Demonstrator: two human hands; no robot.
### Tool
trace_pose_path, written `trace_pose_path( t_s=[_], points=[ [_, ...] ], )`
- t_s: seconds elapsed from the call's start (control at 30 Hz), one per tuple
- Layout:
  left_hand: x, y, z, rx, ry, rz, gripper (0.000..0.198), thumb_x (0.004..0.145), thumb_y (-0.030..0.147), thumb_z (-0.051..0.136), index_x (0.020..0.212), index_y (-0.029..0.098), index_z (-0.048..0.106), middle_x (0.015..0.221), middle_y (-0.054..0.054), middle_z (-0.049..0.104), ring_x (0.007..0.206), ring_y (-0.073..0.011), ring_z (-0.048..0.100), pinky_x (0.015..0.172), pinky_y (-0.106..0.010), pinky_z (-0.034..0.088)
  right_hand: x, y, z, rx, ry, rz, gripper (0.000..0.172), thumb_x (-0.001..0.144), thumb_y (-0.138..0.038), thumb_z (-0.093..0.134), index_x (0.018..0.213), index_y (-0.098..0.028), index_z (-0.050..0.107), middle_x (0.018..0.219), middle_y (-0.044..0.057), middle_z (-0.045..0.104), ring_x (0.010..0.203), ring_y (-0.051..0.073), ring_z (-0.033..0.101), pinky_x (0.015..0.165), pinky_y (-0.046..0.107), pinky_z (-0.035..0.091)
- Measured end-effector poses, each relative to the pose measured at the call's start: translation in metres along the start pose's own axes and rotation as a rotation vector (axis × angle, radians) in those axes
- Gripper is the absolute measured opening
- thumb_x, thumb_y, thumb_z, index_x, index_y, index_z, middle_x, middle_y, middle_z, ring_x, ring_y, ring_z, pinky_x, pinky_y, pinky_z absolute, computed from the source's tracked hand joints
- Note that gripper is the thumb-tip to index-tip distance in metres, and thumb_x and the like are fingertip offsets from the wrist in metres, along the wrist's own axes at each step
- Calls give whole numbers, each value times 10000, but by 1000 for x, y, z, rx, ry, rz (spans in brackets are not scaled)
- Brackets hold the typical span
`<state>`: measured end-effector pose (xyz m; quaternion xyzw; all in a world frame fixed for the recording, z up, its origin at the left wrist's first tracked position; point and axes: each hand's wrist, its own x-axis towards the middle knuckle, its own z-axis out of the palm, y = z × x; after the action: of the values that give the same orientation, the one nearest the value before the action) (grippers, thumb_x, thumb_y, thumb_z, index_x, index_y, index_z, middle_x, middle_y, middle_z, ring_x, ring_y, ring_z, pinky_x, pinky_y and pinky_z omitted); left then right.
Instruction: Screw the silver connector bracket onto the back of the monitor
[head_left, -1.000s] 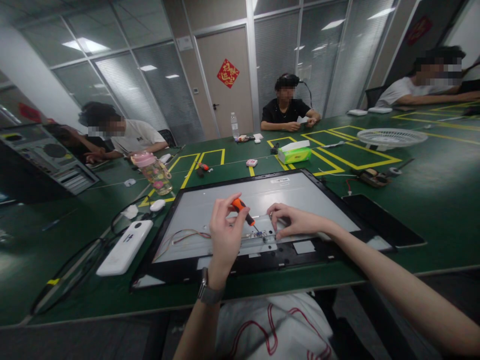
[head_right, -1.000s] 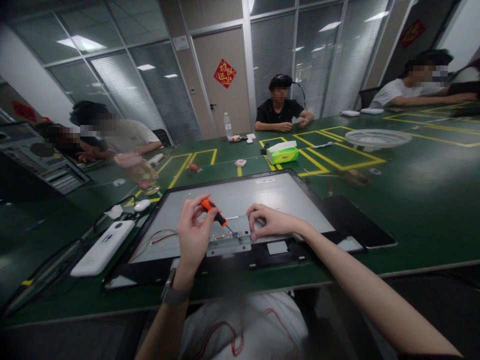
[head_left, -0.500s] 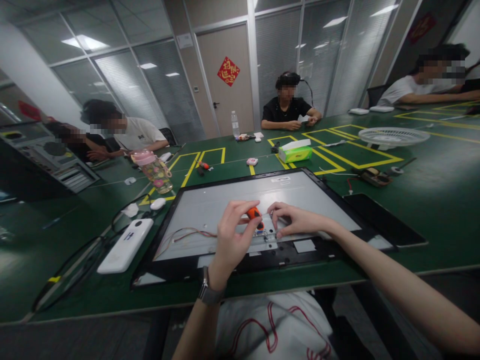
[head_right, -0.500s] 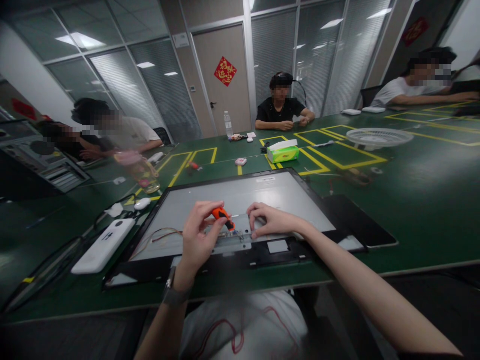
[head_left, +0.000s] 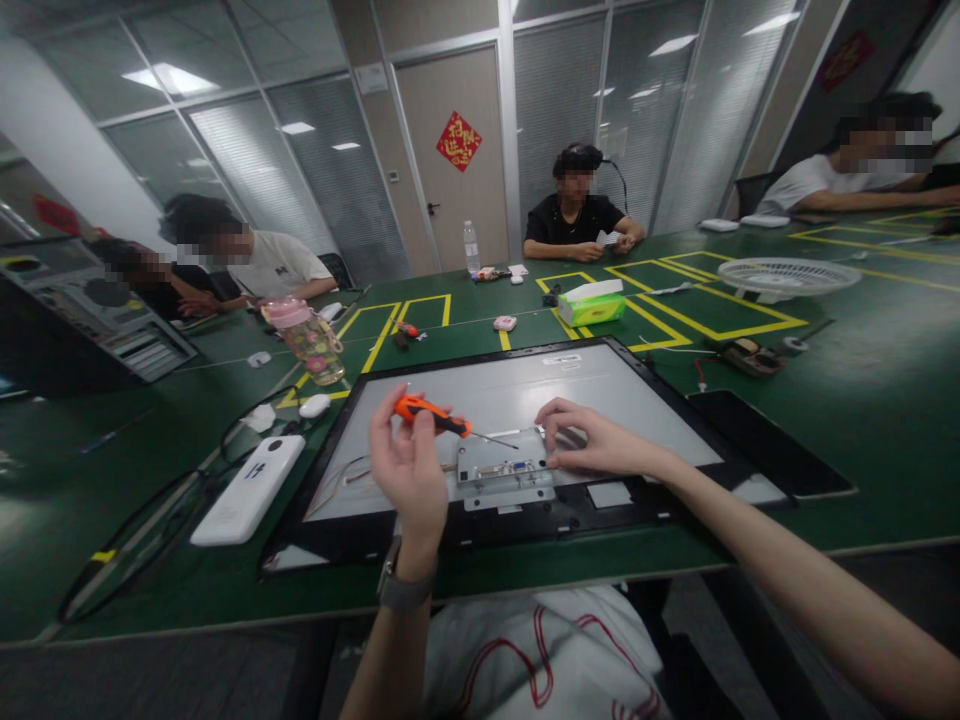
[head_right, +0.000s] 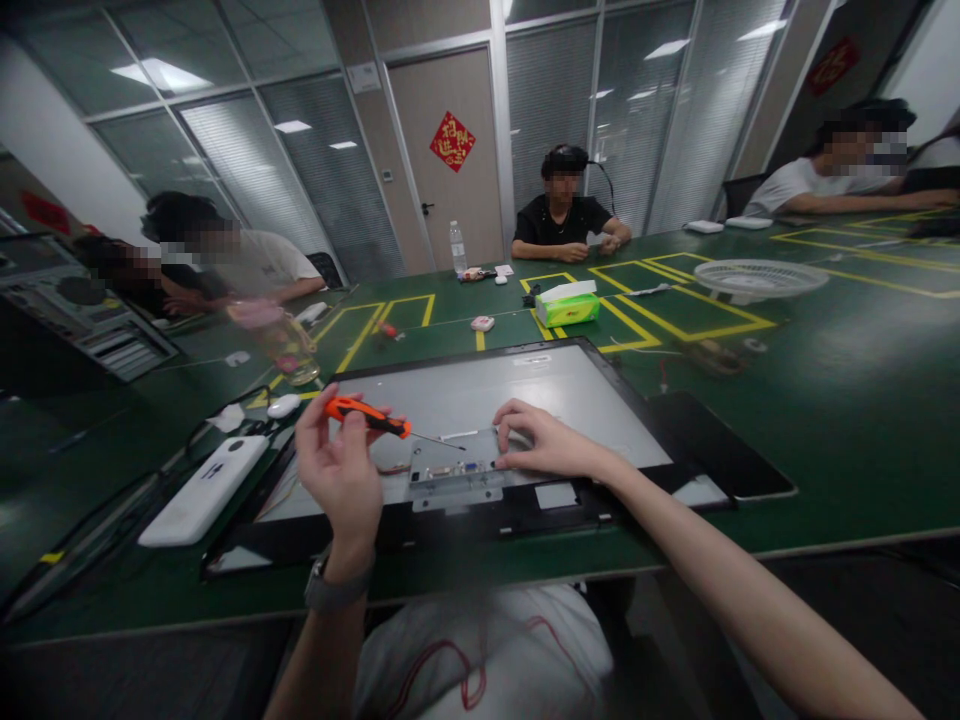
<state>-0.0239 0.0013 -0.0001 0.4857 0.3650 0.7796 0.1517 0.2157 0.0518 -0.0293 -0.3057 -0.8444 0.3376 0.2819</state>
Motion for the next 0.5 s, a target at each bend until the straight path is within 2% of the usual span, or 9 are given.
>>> trace_pose_path(
  t_s=[0.07, 0.17, 0.3, 0.5],
  points=[
    [10, -2, -10, -29, 184, -67, 307, 869, 281, 626, 1160, 233, 545, 1080, -37, 553, 698, -101, 657, 597, -255, 602, 1, -7, 7, 3, 57, -64, 222, 834, -419, 698, 790, -208, 643, 1083, 61, 551, 1056, 231, 561, 974, 391, 428],
    [25, -8, -28, -172, 338, -194, 261, 842, 282, 643, 1081, 227, 552, 967, -2, 551, 657, -84, 618, 576, -239, 574, 3, -15, 20, -44, -21, -132, 132, 878, -346, 658, 888, -222, 703, 1129, 78, 530, 1095, 239, 547, 980, 398, 442],
    [33, -17, -42, -281, 387, -312, 199, 830, 305, 666, 973, 204, 570, 867, 19, 549, 691, -71, 585, 686, -243, 561, 6, -18, 32, -266, -105, -240, 181, 929, -225, 567, 962, -249, 743, 1167, 105, 525, 1127, 265, 507, 972, 441, 446],
    [31, -19, -37, -401, 410, -425, 192, 790, 255, 710, 935, 186, 606, 844, 6, 567, 682, -84, 592, 658, -229, 543, 5, -21, 37, -416, -73, -346, 238, 979, -226, 466, 994, -226, 704, 1094, 118, 578, 1034, 249, 531, 895, 435, 476]
  ],
)
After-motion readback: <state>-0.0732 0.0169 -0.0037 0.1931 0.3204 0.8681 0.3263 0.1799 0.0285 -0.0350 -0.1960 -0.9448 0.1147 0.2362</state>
